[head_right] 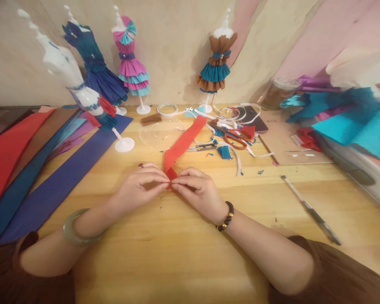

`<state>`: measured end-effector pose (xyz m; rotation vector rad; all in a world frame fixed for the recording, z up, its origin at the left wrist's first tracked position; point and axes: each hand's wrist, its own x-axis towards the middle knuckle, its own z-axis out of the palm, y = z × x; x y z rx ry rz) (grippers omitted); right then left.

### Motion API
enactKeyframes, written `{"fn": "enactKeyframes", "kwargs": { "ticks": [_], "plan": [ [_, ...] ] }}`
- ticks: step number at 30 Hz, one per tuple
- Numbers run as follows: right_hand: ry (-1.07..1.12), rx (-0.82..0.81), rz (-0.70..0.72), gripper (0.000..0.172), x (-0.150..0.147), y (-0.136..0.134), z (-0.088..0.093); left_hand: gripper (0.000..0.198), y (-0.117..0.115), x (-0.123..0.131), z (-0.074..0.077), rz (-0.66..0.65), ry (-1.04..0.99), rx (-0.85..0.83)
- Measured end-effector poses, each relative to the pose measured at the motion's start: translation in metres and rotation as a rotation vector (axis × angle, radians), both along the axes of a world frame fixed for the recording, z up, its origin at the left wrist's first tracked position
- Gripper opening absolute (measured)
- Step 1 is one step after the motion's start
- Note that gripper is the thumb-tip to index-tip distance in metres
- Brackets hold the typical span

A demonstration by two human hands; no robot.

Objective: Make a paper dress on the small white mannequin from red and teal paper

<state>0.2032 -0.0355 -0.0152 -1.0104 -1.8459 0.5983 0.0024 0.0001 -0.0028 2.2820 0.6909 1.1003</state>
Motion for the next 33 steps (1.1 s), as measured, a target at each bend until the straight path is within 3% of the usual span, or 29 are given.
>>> {"fn": "enactKeyframes", "kwargs": {
  "ticks": [9, 17, 21, 28, 33],
  "plan": [
    [0.005, 0.018, -0.025, 0.01, 0.001, 0.002, 0.0, 0.006, -0.001, 0.0, -0.001, 0.03, 0.011, -0.02],
    [0.021, 0.014, -0.021, 0.009, -0.001, 0.001, 0.0, 0.011, -0.001, -0.001, -0.003, 0.028, 0.038, 0.009],
    [0.029, -0.021, -0.035, 0.008, -0.001, 0.0, 0.001, 0.008, -0.003, 0.0, 0.002, 0.054, 0.039, -0.134],
    [0.129, -0.189, 0.027, 0.009, 0.003, 0.0, -0.001, 0.006, -0.003, 0.0, 0.006, 0.134, -0.06, -0.547],
    [0.154, -0.234, 0.029, 0.01, 0.002, 0.001, 0.0, 0.007, -0.001, 0.0, 0.003, 0.115, -0.12, -0.577]
  ]
}}
